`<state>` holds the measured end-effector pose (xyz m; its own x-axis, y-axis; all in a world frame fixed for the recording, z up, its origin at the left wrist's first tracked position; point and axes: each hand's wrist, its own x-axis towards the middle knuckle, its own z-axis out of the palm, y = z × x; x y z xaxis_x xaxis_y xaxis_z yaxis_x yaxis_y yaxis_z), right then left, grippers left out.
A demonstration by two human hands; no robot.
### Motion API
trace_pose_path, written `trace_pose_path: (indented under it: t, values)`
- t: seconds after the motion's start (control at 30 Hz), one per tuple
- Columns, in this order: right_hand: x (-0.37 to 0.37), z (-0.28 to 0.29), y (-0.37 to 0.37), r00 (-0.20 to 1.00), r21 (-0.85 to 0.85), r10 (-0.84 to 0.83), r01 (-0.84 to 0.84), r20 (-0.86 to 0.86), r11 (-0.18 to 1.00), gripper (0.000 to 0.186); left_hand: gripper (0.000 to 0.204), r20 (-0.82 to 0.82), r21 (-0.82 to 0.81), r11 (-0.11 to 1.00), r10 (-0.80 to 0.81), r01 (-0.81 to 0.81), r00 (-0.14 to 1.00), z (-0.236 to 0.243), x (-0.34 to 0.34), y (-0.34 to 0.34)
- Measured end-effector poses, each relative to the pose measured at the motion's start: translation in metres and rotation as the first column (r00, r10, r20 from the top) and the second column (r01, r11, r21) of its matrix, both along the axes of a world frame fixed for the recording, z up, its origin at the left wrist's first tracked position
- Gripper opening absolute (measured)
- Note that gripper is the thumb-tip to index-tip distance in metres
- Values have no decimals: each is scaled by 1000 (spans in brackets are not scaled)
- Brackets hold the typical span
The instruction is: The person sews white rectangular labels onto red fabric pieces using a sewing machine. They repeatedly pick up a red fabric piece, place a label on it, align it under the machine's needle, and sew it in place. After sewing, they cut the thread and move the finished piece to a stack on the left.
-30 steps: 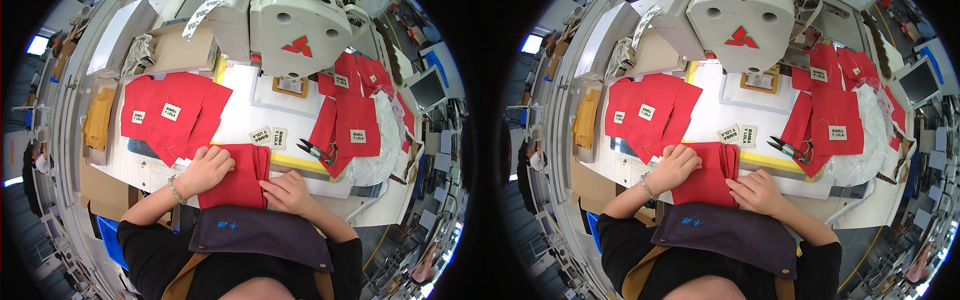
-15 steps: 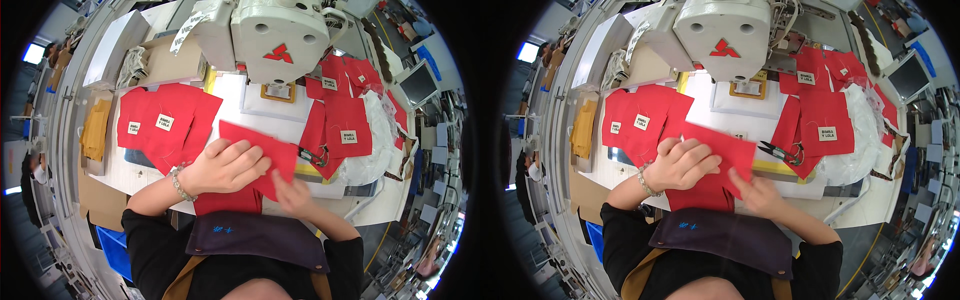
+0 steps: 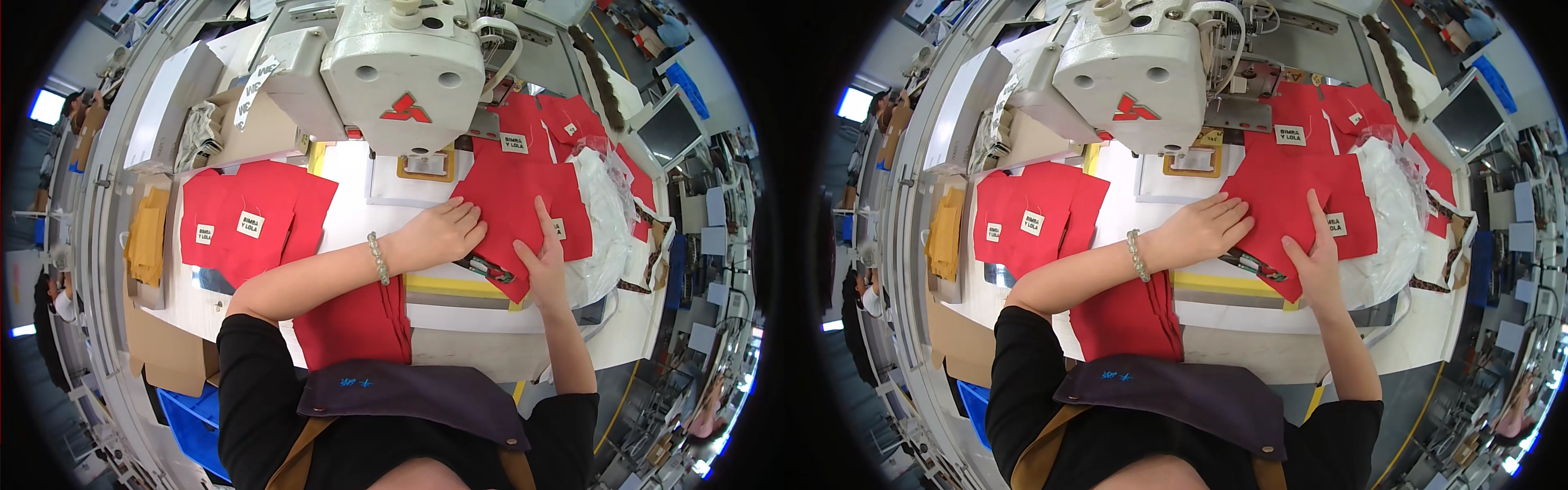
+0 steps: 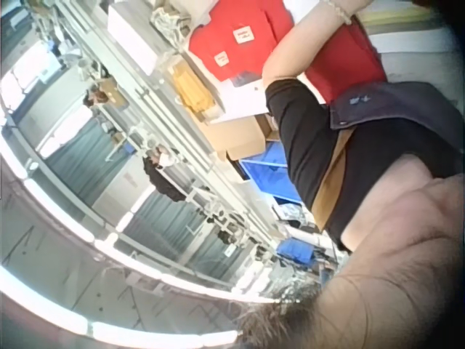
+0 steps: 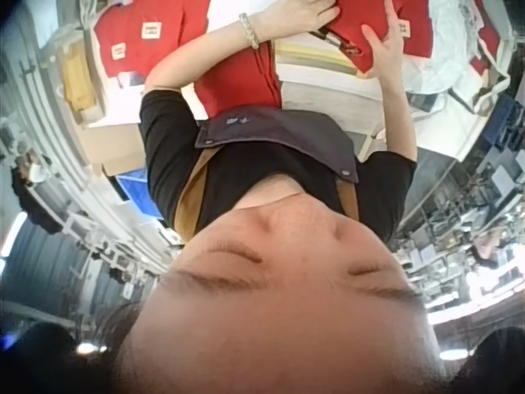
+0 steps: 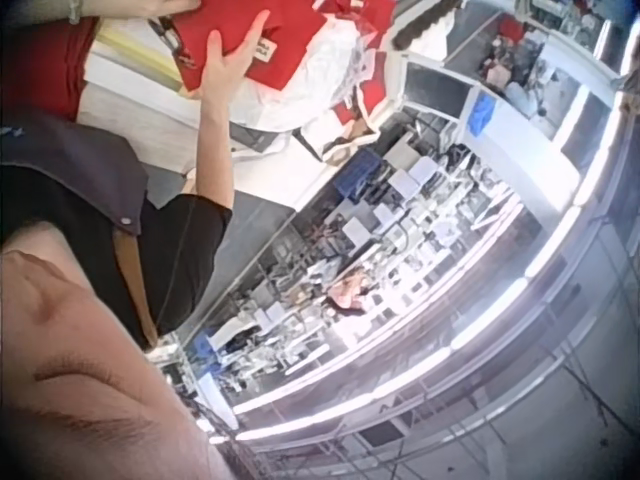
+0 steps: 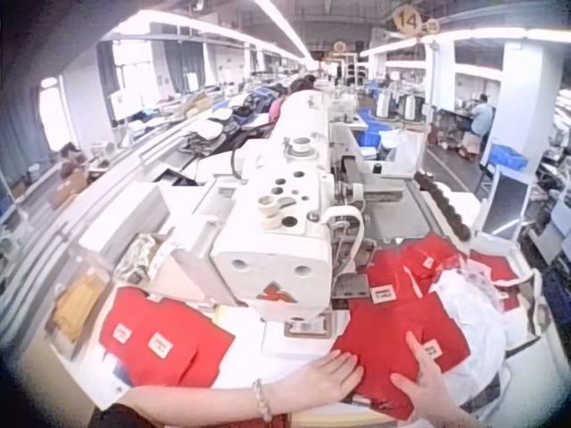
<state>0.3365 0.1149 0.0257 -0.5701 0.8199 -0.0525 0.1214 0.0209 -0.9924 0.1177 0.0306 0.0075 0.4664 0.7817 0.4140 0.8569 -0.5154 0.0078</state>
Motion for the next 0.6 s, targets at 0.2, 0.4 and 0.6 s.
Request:
trace_pose_path:
  t: [0.2,0.4,0.6]
  values:
    - [4,0,8,987,178,116,-134,110,975,76,27,-31,83,993,-84,86,996,0,-12,-4]
    - [-6,9,26,963,245,191,-235,191,941,76,27,-126,123,981,-135,150,983,7,-26,-9]
    - [-24,3,46,937,291,230,-304,262,907,76,28,-173,146,982,-97,123,980,3,-40,-11]
